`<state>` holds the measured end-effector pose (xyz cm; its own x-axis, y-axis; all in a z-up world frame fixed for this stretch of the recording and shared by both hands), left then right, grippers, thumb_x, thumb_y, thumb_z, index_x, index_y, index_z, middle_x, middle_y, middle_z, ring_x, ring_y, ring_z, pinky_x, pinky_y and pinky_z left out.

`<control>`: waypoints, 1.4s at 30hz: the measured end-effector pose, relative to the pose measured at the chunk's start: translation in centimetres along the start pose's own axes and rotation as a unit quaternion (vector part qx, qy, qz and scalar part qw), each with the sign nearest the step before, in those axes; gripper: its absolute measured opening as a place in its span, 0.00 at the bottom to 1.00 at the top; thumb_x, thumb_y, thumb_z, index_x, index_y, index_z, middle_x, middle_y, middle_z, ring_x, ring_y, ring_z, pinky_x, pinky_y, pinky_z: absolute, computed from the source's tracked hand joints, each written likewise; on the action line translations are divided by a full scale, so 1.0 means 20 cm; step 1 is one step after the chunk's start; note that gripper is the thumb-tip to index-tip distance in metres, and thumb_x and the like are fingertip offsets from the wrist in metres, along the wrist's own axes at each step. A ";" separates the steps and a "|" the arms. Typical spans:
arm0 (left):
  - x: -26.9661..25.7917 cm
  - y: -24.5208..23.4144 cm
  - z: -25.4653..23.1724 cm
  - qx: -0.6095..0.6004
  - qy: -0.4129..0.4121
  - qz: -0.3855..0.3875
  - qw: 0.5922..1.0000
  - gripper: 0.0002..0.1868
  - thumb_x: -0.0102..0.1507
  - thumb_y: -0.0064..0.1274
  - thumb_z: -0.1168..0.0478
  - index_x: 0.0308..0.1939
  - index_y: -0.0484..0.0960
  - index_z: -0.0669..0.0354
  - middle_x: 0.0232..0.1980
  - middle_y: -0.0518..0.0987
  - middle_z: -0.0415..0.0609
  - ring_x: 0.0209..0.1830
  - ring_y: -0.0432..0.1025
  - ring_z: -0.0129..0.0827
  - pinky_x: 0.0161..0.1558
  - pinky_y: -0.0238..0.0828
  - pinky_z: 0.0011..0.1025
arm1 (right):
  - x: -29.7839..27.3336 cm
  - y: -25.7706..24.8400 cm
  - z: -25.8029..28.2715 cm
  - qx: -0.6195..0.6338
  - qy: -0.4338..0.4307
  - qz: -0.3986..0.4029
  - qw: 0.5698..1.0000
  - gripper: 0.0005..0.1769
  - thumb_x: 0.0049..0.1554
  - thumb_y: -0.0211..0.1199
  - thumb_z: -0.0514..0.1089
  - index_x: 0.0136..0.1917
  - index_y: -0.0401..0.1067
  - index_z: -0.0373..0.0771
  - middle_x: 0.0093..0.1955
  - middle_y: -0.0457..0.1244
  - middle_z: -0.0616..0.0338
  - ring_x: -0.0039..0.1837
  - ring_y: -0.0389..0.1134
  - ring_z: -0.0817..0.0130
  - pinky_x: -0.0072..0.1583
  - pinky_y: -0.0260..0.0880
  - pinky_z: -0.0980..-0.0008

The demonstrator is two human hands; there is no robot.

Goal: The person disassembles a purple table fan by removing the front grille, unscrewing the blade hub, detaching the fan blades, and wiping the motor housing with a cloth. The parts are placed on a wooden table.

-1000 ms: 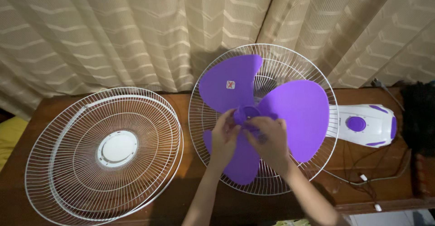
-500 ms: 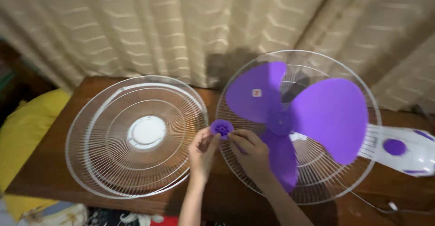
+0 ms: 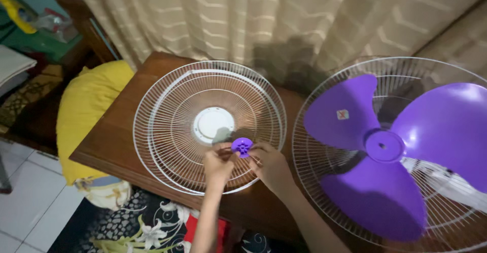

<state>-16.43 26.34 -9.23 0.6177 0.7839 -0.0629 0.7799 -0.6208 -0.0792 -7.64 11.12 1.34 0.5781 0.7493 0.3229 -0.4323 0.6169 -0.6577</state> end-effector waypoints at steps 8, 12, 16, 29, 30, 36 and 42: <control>0.03 -0.01 0.05 0.114 -0.012 -0.023 0.993 0.12 0.52 0.64 0.73 0.40 0.85 0.65 0.36 0.88 0.52 0.35 0.84 0.32 0.40 0.80 0.29 | 0.03 0.20 -0.11 -0.086 0.016 0.069 0.994 0.09 0.49 0.68 0.40 0.45 0.79 0.40 0.51 0.68 0.57 0.51 0.71 0.54 0.54 0.72 0.58; 0.00 -0.01 0.05 0.129 -0.059 -0.023 0.990 0.14 0.52 0.65 0.72 0.41 0.83 0.62 0.36 0.87 0.51 0.35 0.84 0.34 0.39 0.81 0.31 | 0.01 0.25 -0.13 -0.161 -0.011 0.078 0.984 0.07 0.49 0.69 0.41 0.44 0.80 0.44 0.49 0.68 0.58 0.49 0.70 0.55 0.54 0.68 0.55; -0.04 -0.02 -0.06 0.171 -0.047 -0.011 0.984 0.15 0.53 0.67 0.67 0.43 0.83 0.60 0.39 0.88 0.53 0.39 0.86 0.38 0.42 0.81 0.34 | -0.01 0.21 -0.08 -0.149 -0.038 0.026 0.988 0.10 0.47 0.70 0.42 0.45 0.80 0.45 0.49 0.69 0.61 0.49 0.70 0.56 0.54 0.67 0.55; -0.17 0.47 -0.72 0.162 0.304 0.074 0.936 0.19 0.62 0.61 0.60 0.54 0.78 0.64 0.56 0.76 0.61 0.58 0.72 0.56 0.59 0.67 0.46 | -0.19 -0.49 0.02 -0.173 0.034 -0.204 0.963 0.13 0.51 0.69 0.41 0.51 0.78 0.40 0.51 0.71 0.57 0.51 0.74 0.64 0.54 0.71 0.60; -0.18 0.56 -0.73 0.146 0.295 0.108 0.938 0.19 0.62 0.60 0.59 0.54 0.79 0.64 0.55 0.77 0.60 0.57 0.73 0.54 0.59 0.68 0.45 | -0.23 -0.57 0.00 -0.155 0.035 -0.234 0.959 0.13 0.51 0.67 0.40 0.51 0.77 0.40 0.52 0.72 0.56 0.51 0.74 0.65 0.54 0.74 0.63; -0.21 1.06 -0.76 0.080 0.366 0.214 0.902 0.22 0.64 0.58 0.55 0.55 0.78 0.68 0.55 0.79 0.61 0.57 0.73 0.53 0.59 0.68 0.45 | -0.50 -0.98 -0.07 -0.301 0.149 -0.336 0.880 0.13 0.49 0.71 0.40 0.49 0.78 0.36 0.47 0.71 0.50 0.50 0.73 0.50 0.55 0.72 0.56; -0.21 1.47 -0.56 0.032 0.187 0.269 0.944 0.21 0.65 0.56 0.51 0.51 0.79 0.68 0.49 0.81 0.55 0.51 0.76 0.44 0.55 0.71 0.40 | -0.75 -1.16 -0.31 -0.209 0.444 -0.324 0.809 0.23 0.58 0.63 0.55 0.62 0.75 0.43 0.57 0.70 0.54 0.54 0.74 0.51 0.59 0.72 0.51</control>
<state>5.01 4.83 -0.06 0.9241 0.2935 0.2446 0.3437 -0.9182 -0.1967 -2.00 -15.92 7.46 0.9392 -0.2806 0.1977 0.3243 0.5365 -0.7791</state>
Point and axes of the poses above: each hand's wrist, its own x-axis towards the middle knuckle, its own y-axis out of the palm, z = x × y, the point moved 7 cm from there along x, towards the middle knuckle
